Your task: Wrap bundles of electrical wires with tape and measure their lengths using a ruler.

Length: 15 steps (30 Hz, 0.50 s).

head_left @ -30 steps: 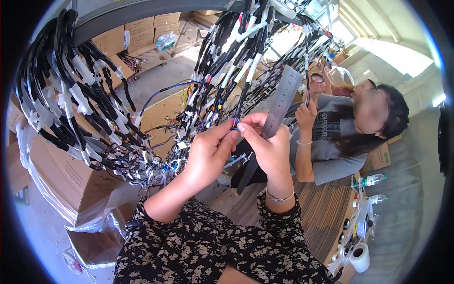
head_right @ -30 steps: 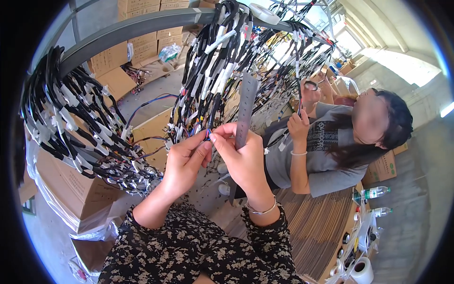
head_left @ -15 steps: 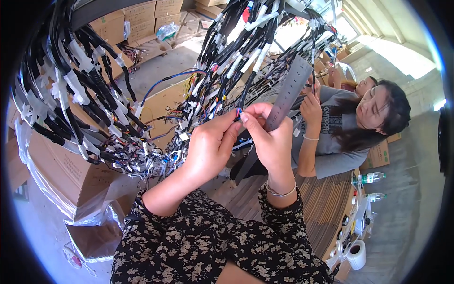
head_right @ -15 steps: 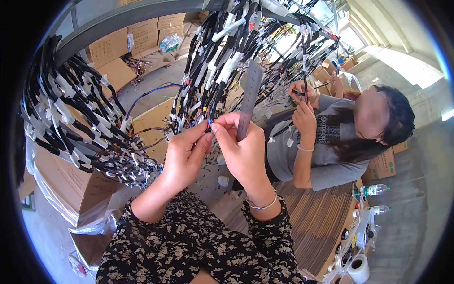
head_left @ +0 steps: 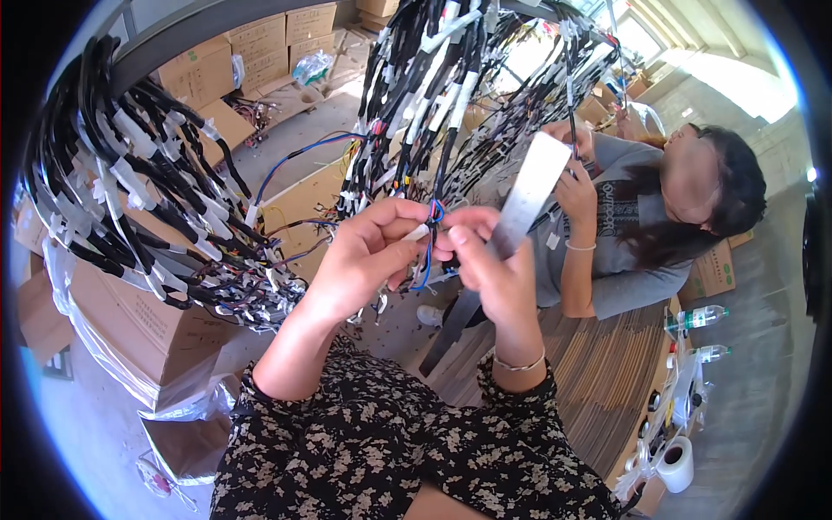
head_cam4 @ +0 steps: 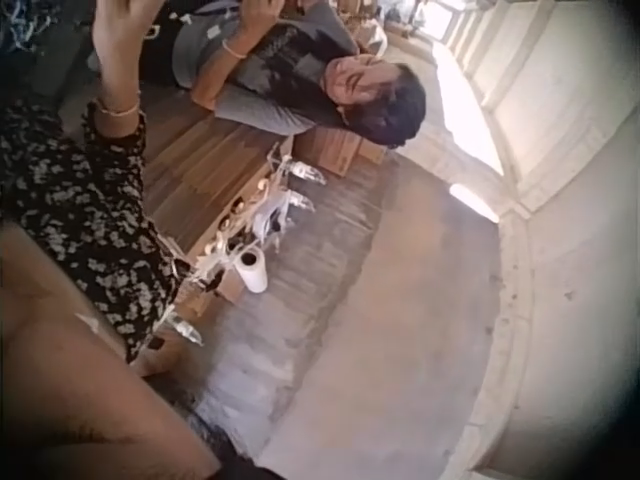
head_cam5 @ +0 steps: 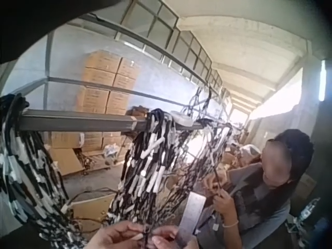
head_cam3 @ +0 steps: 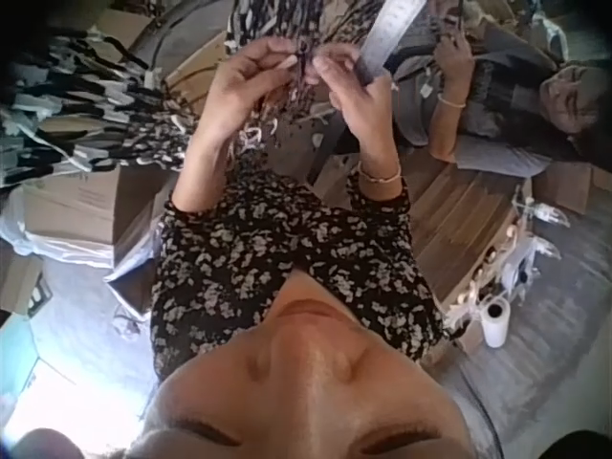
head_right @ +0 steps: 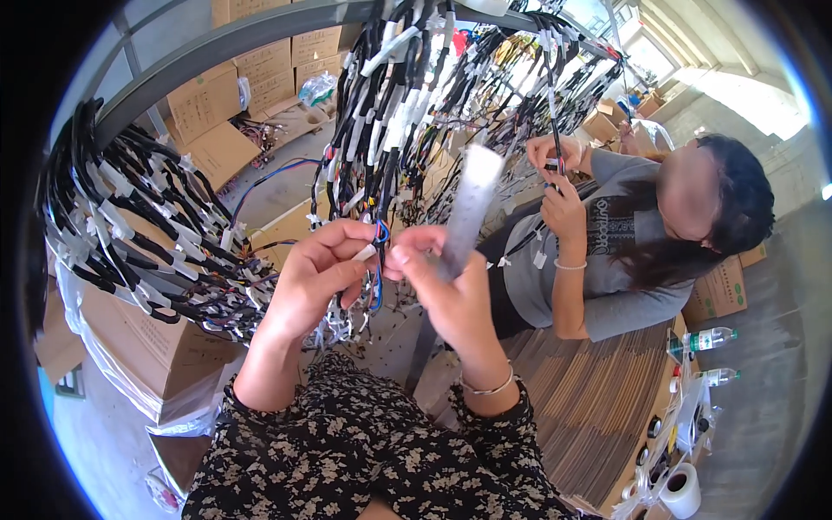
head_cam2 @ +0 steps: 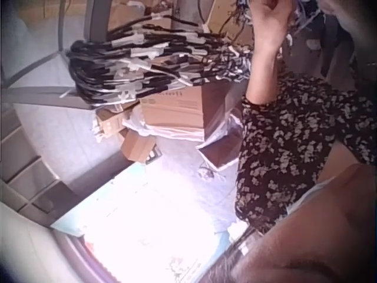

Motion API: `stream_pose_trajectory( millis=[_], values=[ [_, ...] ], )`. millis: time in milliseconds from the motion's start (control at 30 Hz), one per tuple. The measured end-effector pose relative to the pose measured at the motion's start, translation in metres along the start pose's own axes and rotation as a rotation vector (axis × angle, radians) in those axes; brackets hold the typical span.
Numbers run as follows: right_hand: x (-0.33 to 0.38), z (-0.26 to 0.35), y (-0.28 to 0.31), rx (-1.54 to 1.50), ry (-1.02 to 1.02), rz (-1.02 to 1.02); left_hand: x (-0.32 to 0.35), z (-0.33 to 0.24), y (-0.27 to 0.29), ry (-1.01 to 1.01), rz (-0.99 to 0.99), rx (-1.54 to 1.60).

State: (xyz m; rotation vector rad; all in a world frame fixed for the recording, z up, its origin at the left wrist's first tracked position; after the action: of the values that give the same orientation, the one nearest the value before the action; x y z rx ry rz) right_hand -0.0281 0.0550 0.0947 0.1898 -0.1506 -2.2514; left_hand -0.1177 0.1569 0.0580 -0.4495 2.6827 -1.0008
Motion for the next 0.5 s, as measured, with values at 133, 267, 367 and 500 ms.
stream_pose_trajectory(
  millis=[133, 267, 367, 500],
  values=[
    [0.008, -0.015, -0.003, 0.146, 0.14, -0.019, 0.005, -0.007, -0.008, -0.092, -0.03, -0.085],
    [0.024, -0.026, 0.005, 0.105, 0.111, 0.037, 0.009, -0.011, -0.017, -0.223, -0.176, -0.462],
    [0.024, -0.034, 0.01, 0.162, 0.174, -0.025, 0.006, -0.01, -0.018, -0.343, -0.241, -0.925],
    [0.04, -0.022, 0.025, 0.392, 0.242, -0.085, 0.009, -0.008, -0.022, -0.48, -0.376, -1.147]
  ],
)
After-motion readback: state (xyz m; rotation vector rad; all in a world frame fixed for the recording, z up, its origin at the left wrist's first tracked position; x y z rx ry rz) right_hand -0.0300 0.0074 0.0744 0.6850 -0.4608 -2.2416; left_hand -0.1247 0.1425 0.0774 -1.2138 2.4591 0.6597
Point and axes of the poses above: each hand's wrist, its own x-axis away from the middle knuckle, its own y-axis out of the back of the hand, z = x × y, the point moved 9 cm from there along -x, towards the middle knuckle, and after that the axes turned 13 degrees about x, right-handed, at the moved point
